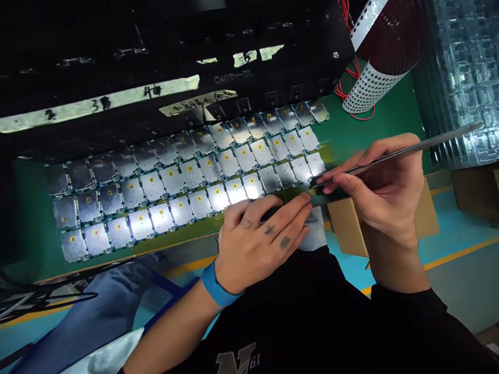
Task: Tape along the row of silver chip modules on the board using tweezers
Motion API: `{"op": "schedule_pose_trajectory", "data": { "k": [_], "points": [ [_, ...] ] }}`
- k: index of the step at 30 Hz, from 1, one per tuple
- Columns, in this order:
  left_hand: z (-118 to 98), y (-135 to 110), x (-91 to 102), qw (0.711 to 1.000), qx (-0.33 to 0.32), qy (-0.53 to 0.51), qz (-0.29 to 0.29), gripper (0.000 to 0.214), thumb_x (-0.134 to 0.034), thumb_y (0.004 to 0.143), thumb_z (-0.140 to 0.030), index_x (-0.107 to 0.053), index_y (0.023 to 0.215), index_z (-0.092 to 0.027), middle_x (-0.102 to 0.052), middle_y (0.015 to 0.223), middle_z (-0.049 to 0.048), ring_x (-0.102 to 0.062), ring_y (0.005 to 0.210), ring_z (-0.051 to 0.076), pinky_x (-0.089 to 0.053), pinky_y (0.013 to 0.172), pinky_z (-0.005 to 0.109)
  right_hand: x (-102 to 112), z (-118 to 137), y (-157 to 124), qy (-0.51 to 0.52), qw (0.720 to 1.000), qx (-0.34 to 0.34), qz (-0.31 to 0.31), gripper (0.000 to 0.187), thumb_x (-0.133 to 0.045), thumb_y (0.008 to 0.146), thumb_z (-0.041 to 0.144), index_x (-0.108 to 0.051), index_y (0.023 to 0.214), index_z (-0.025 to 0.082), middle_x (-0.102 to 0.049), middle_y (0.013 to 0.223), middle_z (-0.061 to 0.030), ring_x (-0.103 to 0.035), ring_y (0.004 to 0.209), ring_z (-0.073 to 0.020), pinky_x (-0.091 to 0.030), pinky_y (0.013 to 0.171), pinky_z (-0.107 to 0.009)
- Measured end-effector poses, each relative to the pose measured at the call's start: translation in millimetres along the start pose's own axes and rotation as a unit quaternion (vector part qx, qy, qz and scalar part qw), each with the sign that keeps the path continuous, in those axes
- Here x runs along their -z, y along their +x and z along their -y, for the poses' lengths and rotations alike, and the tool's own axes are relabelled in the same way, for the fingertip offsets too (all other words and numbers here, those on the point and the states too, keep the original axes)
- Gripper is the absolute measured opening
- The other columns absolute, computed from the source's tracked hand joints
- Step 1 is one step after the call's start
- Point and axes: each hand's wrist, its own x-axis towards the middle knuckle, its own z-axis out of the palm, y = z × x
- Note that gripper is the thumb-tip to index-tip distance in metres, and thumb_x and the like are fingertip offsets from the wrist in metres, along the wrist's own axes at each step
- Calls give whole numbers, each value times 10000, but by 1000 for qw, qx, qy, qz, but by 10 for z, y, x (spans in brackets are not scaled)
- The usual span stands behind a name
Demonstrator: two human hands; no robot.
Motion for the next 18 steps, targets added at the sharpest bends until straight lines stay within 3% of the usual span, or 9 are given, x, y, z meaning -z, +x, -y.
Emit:
{"op": "schedule_pose_trajectory", "data": {
  "k": [4,9,13,18],
  "points": [
    [-14,29,23,1000,-6,-1,-1,241,-647,955,-274,-700,1177,-199,-734,1217,-24,-608,995,216,-382,787,386,-40,33,73,3,1000,-2,-19,332,-790,839,150,-498,967,241,-701,804,39,-725,698,-152,-651,598,-244],
    [54,14,199,1000,15,-12,-2,235,-593,983,-260,-674,1194,-196,-732,1221,6,-614,1045,241,-399,821,415,-261,125,257,19,999,-1,-40,338,-789,864,218,-463,950,254,-688,749,74,-708,633,-122,-622,550,-207],
    [169,-65,213,997,54,53,15,337,-629,964,-303,-631,1287,-205,-702,1282,17,-618,1092,295,-370,818,462,-387,4,375,9,1000,-23,-1,352,-794,867,342,-465,972,273,-681,737,114,-700,613,-104,-603,572,-204],
    [205,-76,151,996,45,73,9,348,-643,956,-343,-636,1284,-227,-710,1265,-27,-634,1066,273,-381,833,447,-400,-166,391,9,999,-49,4,399,-800,856,396,-460,1032,284,-693,764,101,-701,621,-106,-596,560,-185]
  ]
}}
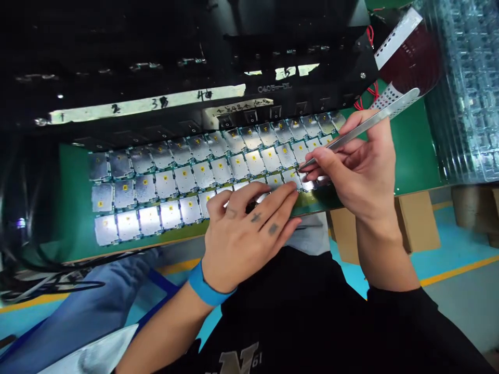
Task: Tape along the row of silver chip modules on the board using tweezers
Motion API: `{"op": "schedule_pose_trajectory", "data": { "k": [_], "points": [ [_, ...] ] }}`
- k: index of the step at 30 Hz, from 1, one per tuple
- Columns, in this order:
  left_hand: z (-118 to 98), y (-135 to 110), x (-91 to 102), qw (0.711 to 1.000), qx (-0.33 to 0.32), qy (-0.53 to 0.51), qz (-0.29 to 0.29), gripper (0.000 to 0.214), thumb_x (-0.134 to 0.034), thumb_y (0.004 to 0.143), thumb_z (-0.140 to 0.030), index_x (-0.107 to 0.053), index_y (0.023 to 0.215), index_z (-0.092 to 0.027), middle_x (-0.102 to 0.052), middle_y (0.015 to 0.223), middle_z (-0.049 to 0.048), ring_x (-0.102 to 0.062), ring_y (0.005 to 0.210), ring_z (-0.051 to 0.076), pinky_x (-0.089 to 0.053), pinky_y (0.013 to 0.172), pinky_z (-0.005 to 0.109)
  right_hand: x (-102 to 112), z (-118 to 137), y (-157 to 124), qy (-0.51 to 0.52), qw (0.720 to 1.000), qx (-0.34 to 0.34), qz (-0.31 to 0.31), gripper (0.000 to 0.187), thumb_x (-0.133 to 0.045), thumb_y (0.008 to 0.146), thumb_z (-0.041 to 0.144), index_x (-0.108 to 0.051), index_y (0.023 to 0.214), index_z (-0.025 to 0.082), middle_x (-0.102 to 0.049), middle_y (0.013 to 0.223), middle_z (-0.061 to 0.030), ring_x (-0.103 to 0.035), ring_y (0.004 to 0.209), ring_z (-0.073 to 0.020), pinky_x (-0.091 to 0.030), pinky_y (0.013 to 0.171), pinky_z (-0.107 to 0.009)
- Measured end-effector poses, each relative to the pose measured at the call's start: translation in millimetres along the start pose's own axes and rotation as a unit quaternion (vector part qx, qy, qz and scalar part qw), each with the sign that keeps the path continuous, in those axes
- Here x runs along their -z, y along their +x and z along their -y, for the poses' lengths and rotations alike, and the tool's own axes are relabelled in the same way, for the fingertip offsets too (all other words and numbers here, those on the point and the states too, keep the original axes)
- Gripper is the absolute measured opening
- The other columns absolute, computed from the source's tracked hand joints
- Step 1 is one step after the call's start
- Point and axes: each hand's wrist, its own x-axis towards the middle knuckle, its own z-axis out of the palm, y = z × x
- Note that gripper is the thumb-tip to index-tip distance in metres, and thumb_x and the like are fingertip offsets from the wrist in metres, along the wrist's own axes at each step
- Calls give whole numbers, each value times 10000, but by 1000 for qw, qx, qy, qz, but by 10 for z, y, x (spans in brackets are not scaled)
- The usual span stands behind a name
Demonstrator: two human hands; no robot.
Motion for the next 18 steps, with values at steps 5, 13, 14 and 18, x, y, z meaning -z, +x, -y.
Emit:
{"op": "schedule_pose_trajectory", "data": {
  "k": [5,13,14,18],
  "points": [
    [-21,33,29,1000,0,-4,-2,336,-639,955,-325,-645,1278,-232,-715,1252,-27,-651,1038,274,-382,816,449,-16,88,-20,-2,999,-36,-7,427,-818,837,381,-438,990,259,-676,744,87,-704,620,-122,-615,553,-191],
    [-16,33,18,1000,1,-13,-3,361,-654,947,-319,-636,1298,-235,-715,1251,-20,-659,1036,275,-391,812,453,-30,119,-4,-7,1000,-30,0,425,-815,843,367,-426,975,256,-670,719,91,-705,613,-123,-618,549,-186],
    [-17,36,17,1000,-1,-10,-5,354,-654,948,-322,-643,1285,-214,-716,1250,-21,-657,1033,272,-389,809,453,-30,118,-4,-7,999,-31,0,426,-815,842,366,-427,978,255,-670,717,91,-703,610,-121,-614,546,-183],
    [-21,37,12,1000,-3,-6,-5,348,-648,953,-326,-651,1268,-178,-715,1252,-23,-650,1023,268,-384,804,455,-29,105,-10,-8,1000,-28,1,430,-816,837,372,-430,985,256,-666,718,98,-692,601,-107,-597,542,-166]
  ]
}}
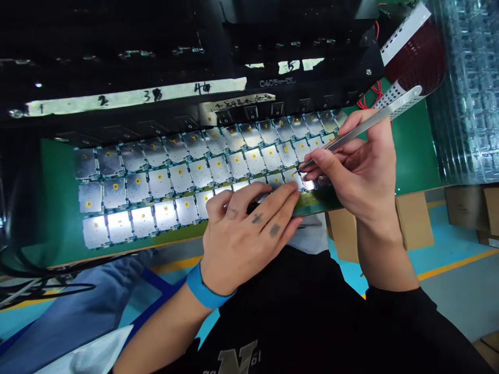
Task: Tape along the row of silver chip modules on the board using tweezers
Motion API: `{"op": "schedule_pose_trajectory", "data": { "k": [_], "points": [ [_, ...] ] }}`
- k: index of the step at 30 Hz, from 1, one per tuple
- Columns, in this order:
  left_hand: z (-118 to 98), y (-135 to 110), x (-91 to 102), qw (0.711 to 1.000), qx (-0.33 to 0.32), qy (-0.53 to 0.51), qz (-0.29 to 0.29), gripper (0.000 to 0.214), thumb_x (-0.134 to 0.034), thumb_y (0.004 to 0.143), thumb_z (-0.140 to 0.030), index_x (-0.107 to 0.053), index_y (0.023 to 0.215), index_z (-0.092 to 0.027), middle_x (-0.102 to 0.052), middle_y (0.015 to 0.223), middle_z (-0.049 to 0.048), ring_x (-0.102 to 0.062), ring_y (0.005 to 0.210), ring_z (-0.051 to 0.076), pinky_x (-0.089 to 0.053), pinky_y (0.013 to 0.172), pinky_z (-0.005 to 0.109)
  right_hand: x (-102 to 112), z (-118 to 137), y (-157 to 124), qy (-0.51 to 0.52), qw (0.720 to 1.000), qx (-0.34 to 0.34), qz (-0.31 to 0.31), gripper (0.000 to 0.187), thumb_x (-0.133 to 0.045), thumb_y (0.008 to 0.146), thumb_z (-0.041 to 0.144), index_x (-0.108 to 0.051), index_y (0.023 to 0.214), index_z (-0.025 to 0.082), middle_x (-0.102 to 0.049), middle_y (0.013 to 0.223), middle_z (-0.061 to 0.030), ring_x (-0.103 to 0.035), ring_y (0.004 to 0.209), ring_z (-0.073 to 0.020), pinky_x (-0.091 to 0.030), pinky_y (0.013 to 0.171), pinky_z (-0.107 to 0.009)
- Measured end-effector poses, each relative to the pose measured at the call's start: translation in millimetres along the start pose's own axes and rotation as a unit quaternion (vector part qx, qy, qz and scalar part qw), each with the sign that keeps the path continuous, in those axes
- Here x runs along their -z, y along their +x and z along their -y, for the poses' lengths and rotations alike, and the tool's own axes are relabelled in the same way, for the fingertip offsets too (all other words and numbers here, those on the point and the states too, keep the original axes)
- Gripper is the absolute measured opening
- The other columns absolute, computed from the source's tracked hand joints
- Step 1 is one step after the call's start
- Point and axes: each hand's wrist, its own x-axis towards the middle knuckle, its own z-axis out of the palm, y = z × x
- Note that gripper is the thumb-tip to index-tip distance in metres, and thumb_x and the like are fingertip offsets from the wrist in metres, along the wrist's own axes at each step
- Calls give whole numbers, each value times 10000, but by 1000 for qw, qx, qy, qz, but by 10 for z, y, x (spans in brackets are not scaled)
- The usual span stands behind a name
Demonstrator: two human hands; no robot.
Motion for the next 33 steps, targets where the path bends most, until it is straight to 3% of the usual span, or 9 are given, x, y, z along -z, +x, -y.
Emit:
{"op": "schedule_pose_trajectory", "data": {
  "k": [10,15,18,21,26,33],
  "points": [
    [23,-35,18,1000,4,-8,13,441,-639,950,-295,-557,1380,-245,-719,1246,9,-646,1050,285,-383,818,478,-61,20,-91,12,996,80,-48,407,-795,854,382,-434,1005,271,-666,830,88,-730,774,-129,-616,630,-202],
    [81,-50,58,1000,-13,-20,12,471,-655,937,-268,-549,1390,-198,-724,1231,66,-642,1053,309,-401,813,479,174,89,-250,11,995,87,-52,398,-773,883,275,-410,1047,289,-691,892,39,-741,854,-186,-670,694,-317],
    [79,-54,81,999,-19,-28,38,499,-675,920,-264,-547,1397,-186,-697,1283,87,-610,1138,347,-415,866,498,339,67,-355,0,995,91,-38,390,-754,884,182,-423,1056,295,-709,879,26,-739,840,-183,-671,656,-304],
    [7,-23,73,998,-23,-29,56,450,-684,919,-294,-593,1341,-171,-672,1329,77,-596,1161,349,-405,886,501,412,25,-420,-14,997,79,-13,378,-745,874,127,-455,1064,277,-705,882,42,-736,811,-162,-667,650,-271],
    [-142,55,-6,996,-45,-60,37,336,-654,948,-322,-649,1263,-208,-692,1301,3,-599,1138,294,-402,865,455,417,12,-437,-5,997,72,0,397,-721,851,34,-487,1073,265,-703,910,37,-731,829,-153,-657,688,-253],
    [-167,48,-60,996,-54,-48,42,326,-668,936,-307,-673,1254,-234,-709,1269,-12,-600,1125,265,-402,882,441,453,-1,-433,-21,998,60,9,396,-726,849,59,-491,1078,282,-690,901,44,-726,806,-169,-661,661,-291]
  ]
}}
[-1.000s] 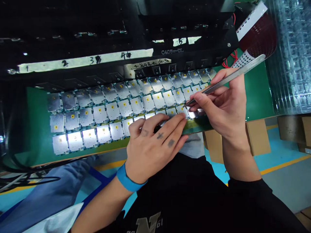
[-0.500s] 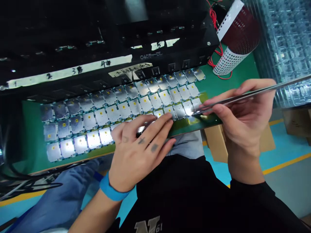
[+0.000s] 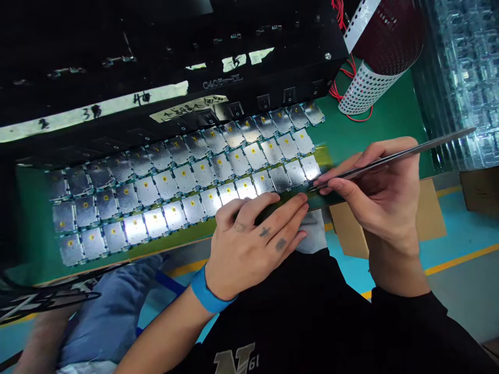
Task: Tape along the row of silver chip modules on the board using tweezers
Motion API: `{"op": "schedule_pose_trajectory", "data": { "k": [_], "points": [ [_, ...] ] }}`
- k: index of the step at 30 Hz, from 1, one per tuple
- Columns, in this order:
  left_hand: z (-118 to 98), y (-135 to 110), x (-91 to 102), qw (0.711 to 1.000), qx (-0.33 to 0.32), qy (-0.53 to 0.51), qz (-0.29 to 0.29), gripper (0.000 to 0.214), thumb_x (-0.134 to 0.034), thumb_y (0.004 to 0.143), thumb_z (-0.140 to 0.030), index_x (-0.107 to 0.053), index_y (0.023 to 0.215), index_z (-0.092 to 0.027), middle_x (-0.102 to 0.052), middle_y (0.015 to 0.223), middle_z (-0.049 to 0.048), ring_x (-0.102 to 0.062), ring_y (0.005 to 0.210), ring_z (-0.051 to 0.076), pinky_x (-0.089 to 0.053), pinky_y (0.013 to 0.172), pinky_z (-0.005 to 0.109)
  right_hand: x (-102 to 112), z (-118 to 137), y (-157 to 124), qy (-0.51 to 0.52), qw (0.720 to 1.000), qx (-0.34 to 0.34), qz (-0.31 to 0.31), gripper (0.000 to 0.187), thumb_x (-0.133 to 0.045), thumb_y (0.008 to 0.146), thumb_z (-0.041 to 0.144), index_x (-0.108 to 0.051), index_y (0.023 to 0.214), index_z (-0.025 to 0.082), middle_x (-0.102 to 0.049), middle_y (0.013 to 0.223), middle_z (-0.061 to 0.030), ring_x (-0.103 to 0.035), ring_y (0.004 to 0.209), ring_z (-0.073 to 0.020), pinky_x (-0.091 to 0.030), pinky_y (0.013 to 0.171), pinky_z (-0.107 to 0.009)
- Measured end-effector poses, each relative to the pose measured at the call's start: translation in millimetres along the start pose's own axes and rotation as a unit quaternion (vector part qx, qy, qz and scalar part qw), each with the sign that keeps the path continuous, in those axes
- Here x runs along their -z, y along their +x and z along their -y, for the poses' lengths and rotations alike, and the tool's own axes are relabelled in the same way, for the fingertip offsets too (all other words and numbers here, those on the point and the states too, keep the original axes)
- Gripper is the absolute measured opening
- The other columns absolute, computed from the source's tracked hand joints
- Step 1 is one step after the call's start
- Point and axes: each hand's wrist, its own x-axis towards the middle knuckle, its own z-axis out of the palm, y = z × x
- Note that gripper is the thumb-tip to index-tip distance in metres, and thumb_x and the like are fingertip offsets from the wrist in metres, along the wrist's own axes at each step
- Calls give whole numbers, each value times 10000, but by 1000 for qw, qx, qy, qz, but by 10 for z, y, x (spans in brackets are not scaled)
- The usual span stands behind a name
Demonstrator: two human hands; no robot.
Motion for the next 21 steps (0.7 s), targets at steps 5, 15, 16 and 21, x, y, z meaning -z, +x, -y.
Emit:
{"op": "schedule_pose_trajectory", "data": {
  "k": [5,15,16,21],
  "points": [
    [-9,19,-5,1000,3,-4,-8,284,-649,956,-322,-687,1219,-223,-705,1273,-37,-607,1102,257,-398,875,429,-1,-1,-9,-2,1000,-8,-7,394,-741,845,77,-482,1061,281,-678,877,54,-721,795,-164,-658,637,-290],
    [-13,30,-28,1000,3,0,-17,276,-655,955,-327,-697,1204,-216,-721,1247,-16,-607,1100,243,-391,862,414,-48,13,9,28,999,5,-26,377,-758,842,74,-499,1034,269,-688,856,49,-723,757,-153,-653,638,-270],
    [-13,30,-39,1000,1,1,-19,275,-653,956,-327,-697,1202,-212,-720,1249,-17,-607,1097,242,-391,857,413,-48,14,13,31,999,10,-29,366,-760,844,81,-501,1025,265,-691,850,47,-723,745,-152,-652,632,-265],
    [-22,54,-18,1000,-5,-1,-25,259,-622,977,-332,-699,1192,-209,-718,1253,-24,-612,1075,238,-391,851,401,-64,60,94,35,999,14,-38,357,-780,845,122,-485,996,253,-705,823,29,-721,704,-150,-654,615,-242]
  ]
}}
